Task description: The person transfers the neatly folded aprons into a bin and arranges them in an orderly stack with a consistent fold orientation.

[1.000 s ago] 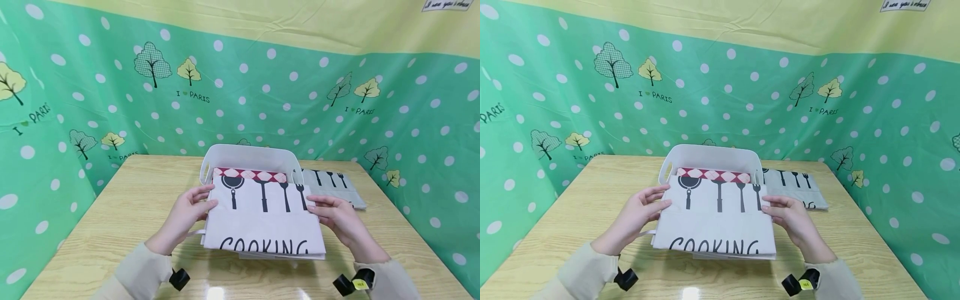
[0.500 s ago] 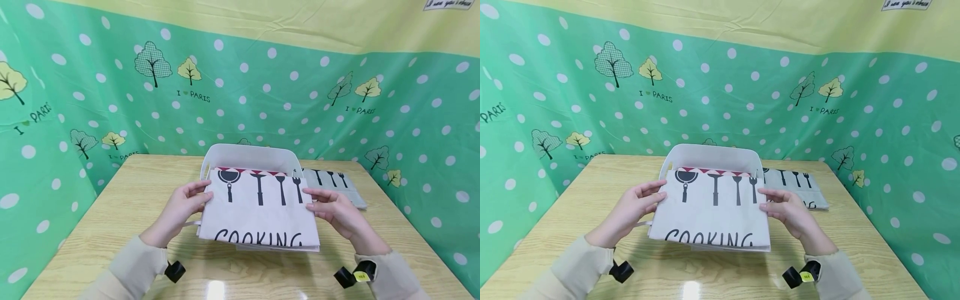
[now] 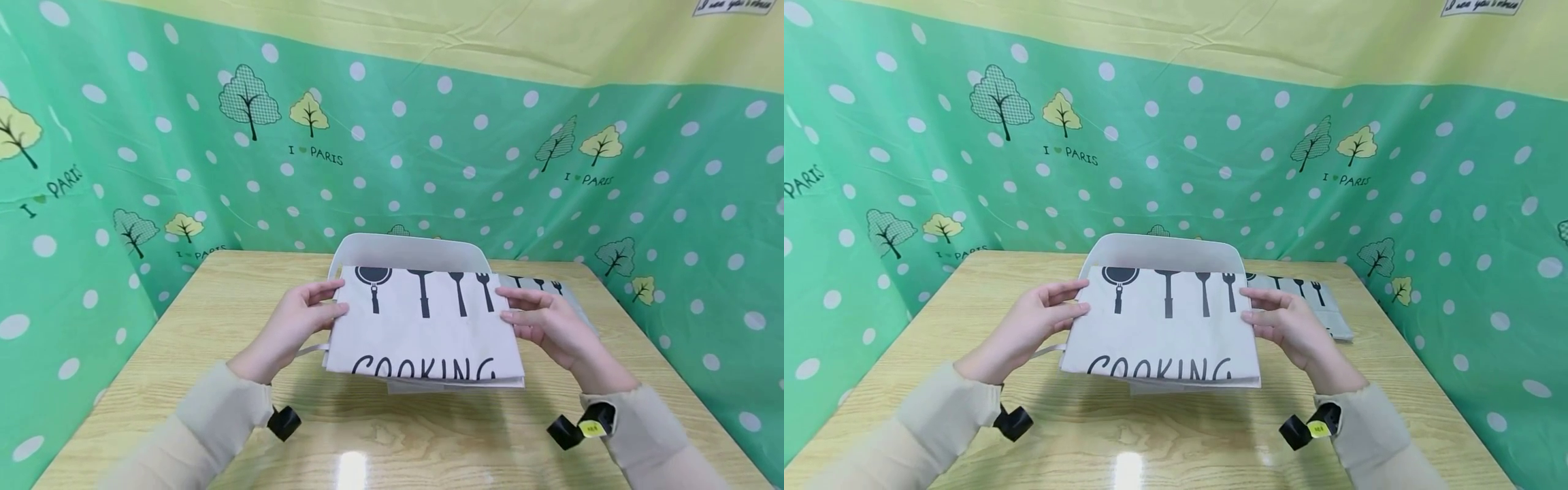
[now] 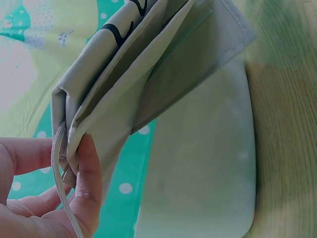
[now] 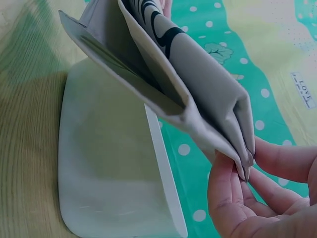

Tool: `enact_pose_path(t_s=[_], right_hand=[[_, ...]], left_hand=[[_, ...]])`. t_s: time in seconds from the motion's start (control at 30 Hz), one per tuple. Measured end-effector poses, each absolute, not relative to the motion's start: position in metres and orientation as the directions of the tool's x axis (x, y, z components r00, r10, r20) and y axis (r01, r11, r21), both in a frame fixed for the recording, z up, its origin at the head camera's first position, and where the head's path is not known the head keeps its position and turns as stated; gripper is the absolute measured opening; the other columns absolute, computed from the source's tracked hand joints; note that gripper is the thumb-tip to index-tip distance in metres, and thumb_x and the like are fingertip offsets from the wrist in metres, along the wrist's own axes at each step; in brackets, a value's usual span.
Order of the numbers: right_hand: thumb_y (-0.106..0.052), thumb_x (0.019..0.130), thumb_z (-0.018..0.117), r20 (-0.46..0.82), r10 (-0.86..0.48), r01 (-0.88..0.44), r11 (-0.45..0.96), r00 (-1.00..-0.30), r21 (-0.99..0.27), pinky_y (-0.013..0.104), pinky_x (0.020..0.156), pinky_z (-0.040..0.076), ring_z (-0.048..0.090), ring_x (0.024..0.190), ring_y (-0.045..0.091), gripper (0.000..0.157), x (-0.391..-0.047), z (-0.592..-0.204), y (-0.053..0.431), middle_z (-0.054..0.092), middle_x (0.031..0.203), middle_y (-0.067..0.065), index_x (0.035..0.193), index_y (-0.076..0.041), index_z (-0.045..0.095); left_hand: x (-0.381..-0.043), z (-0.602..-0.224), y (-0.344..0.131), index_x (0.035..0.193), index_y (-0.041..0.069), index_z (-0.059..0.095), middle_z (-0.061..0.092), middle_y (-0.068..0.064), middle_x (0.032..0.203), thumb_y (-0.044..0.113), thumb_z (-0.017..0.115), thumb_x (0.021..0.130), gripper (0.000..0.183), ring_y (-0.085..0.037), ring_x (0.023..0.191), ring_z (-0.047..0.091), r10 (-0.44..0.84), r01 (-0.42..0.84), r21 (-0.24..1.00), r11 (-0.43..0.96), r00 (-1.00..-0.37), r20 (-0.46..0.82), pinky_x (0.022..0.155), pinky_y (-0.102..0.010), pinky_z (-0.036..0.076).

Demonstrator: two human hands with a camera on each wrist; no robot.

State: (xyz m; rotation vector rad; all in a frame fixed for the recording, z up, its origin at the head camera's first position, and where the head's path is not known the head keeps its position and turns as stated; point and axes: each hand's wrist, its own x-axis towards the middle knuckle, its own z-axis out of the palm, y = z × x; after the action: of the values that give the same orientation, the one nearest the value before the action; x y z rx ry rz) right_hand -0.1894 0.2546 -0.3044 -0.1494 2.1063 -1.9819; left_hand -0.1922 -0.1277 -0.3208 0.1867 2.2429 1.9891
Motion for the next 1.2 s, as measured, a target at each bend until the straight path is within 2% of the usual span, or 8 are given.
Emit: enact_pose_path(t_s=[0.23, 0.43, 0.67, 0.93, 1.2], right_hand=[[-0.005, 0.090, 0.069, -0.133, -0.197, 0.122, 0.067, -0.971, -0.990, 0.024, 0.070, 0.061, 0.066, 0.076, 0.007, 0.032, -0.194, -0.298, 0.253, 0.058, 0.103, 0.000, 0.118, -0.021, 0.069], [-0.001, 0.089, 0.069, -0.130, -0.190, 0.127, 0.025, -0.973, -0.992, 0.020, 0.071, 0.060, 0.065, 0.077, 0.006, 0.030, -0.198, -0.297, 0.252, 0.061, 0.099, -0.002, 0.110, -0.022, 0.072], [0.000, 0.089, 0.068, -0.122, -0.196, 0.120, 0.018, -0.973, -0.993, 0.022, 0.076, 0.060, 0.066, 0.081, 0.008, 0.037, -0.203, -0.294, 0.252, 0.060, 0.102, 0.000, 0.125, -0.011, 0.064], [-0.001, 0.090, 0.068, -0.132, -0.161, 0.124, 0.057, -0.978, -0.991, 0.020, 0.077, 0.059, 0.066, 0.083, 0.007, 0.058, -0.210, -0.290, 0.247, 0.057, 0.106, 0.001, 0.144, 0.002, 0.045], [0.002, 0.089, 0.067, -0.129, -0.154, 0.123, 0.046, -0.980, -0.991, 0.021, 0.079, 0.059, 0.066, 0.085, 0.008, 0.062, -0.218, -0.284, 0.244, 0.058, 0.108, 0.001, 0.145, 0.005, 0.040]], left_hand=[[-0.198, -0.314, -0.127, 0.145, -0.004, 0.043, 0.053, -0.026, 0.141, 0.007, 0.062, 0.094, 0.055, -0.009, 0.084, 0.070, 0.162, -0.010, 0.991, 0.130, -0.986, -0.031, 0.082, -0.020, 0.057], [-0.201, -0.308, -0.126, 0.145, -0.005, 0.043, 0.052, -0.027, 0.142, 0.005, 0.060, 0.095, 0.054, -0.006, 0.086, 0.068, 0.165, -0.005, 0.991, 0.137, -0.986, -0.028, 0.080, -0.019, 0.057], [-0.206, -0.303, -0.125, 0.146, -0.003, 0.042, 0.052, -0.025, 0.142, 0.007, 0.061, 0.095, 0.055, -0.009, 0.090, 0.068, 0.162, -0.003, 0.988, 0.156, -0.986, -0.028, 0.082, -0.019, 0.057], [-0.215, -0.302, -0.124, 0.146, -0.003, 0.043, 0.053, -0.024, 0.141, 0.007, 0.062, 0.095, 0.055, -0.010, 0.096, 0.067, 0.132, -0.006, 0.989, 0.148, -0.991, -0.026, 0.083, -0.019, 0.058], [-0.221, -0.298, -0.123, 0.146, -0.001, 0.044, 0.054, -0.023, 0.141, 0.006, 0.061, 0.095, 0.054, -0.010, 0.098, 0.065, 0.113, 0.011, 0.988, 0.156, -0.994, -0.007, 0.081, -0.019, 0.058]])
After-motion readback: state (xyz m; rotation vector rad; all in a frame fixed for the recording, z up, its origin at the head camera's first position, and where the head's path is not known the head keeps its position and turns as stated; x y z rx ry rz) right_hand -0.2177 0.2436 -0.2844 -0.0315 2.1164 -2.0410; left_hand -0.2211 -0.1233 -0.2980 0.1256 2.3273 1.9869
